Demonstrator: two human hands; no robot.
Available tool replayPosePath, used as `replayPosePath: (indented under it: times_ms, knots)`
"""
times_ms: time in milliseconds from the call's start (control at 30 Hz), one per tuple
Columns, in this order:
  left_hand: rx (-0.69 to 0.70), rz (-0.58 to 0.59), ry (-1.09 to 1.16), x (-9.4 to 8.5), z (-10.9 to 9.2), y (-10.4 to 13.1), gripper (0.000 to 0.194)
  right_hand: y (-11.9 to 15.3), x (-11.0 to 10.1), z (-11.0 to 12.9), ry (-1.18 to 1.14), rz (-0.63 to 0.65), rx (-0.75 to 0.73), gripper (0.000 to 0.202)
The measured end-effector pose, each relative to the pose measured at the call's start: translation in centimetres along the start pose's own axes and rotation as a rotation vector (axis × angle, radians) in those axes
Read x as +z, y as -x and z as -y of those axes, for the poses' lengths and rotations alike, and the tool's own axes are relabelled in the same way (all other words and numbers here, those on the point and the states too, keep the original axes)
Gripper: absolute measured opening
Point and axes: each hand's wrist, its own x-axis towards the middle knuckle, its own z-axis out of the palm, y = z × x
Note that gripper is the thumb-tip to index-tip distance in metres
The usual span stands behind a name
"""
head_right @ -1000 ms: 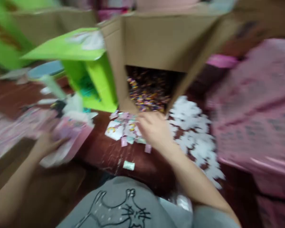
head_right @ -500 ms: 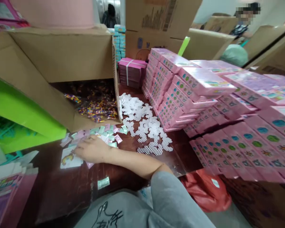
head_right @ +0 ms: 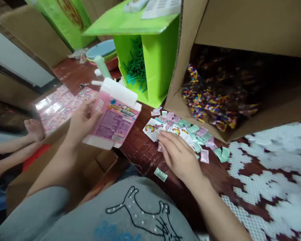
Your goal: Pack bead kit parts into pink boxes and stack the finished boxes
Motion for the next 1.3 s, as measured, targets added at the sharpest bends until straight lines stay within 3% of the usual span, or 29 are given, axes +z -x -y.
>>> replayPosePath:
  times_ms: [100,200,233,300,367,400,467,600,667,733,800,867,933,1033,1100,1167,1200,1300]
  knots:
    - [0.099,0.111,0.216,4.9,-3.3,4.0,0.055,-3.1,2.0,2.3,0.010,-0.099,0.046,0.054]
    - [0.083,0.090,0.332,8.8,-5.2,6.6,0.056,-4.8,2.6,2.0,-0.003,-0.142,0.173,0.037]
    - [0.093,0.110,0.354,9.7,-5.7,6.9,0.059,-4.9,2.2,1.7,-0.066,-0.146,0.188,0.031]
    - [0.155,0.268,0.389,10.9,-6.5,7.0,0.058,-4.5,0.8,1.4,-0.236,-0.118,0.164,0.022]
    - [0.223,0.485,0.416,11.6,-7.3,6.6,0.038,-3.6,-0.8,1.5,-0.351,-0.064,0.129,0.020]
    - [0.230,0.564,0.427,11.9,-7.6,6.4,0.028,-3.1,-1.6,1.5,-0.353,-0.047,0.129,0.020]
    - [0.172,0.604,0.455,12.7,-7.8,6.0,0.021,-1.5,-2.9,1.3,-0.257,-0.083,0.163,0.024]
    - [-0.001,0.487,0.625,15.7,-6.8,5.9,0.046,2.8,-3.6,-1.2,-0.139,-0.204,0.436,0.063]
    - [0.012,0.515,0.752,17.4,-6.0,6.2,0.075,5.1,-3.0,-2.6,-0.357,-0.134,0.610,0.078]
    - [0.069,0.603,0.845,18.6,-5.4,6.5,0.099,7.2,-2.3,-3.4,-0.620,-0.068,0.734,0.075]
    - [0.105,0.710,0.875,19.1,-5.1,6.7,0.090,8.7,-2.0,-3.5,-0.775,-0.055,0.809,0.061]
    - [0.111,0.782,0.839,19.0,-5.1,6.6,0.058,9.6,-2.4,-3.2,-0.795,-0.060,0.834,0.042]
    - [0.128,0.753,0.760,18.7,-5.5,6.4,0.033,9.9,-2.9,-2.8,-0.699,-0.089,0.799,0.024]
    - [0.136,0.566,0.707,18.8,-6.4,5.8,0.027,9.6,-3.2,-2.4,-0.481,-0.210,0.703,0.014]
    - [0.117,0.494,0.773,18.9,-6.9,5.5,0.034,9.3,-3.1,-2.2,-0.461,-0.307,0.676,0.022]
    - [0.140,0.527,0.819,18.7,-7.4,5.3,0.042,9.0,-3.3,-2.1,-0.492,-0.312,0.659,0.034]
    - [0.168,0.569,0.815,18.5,-7.7,5.2,0.037,8.8,-3.7,-2.1,-0.505,-0.265,0.631,0.035]
    - [0.181,0.682,0.782,17.5,-8.7,5.0,0.021,7.8,-5.1,-1.8,-0.515,-0.094,0.563,0.017]
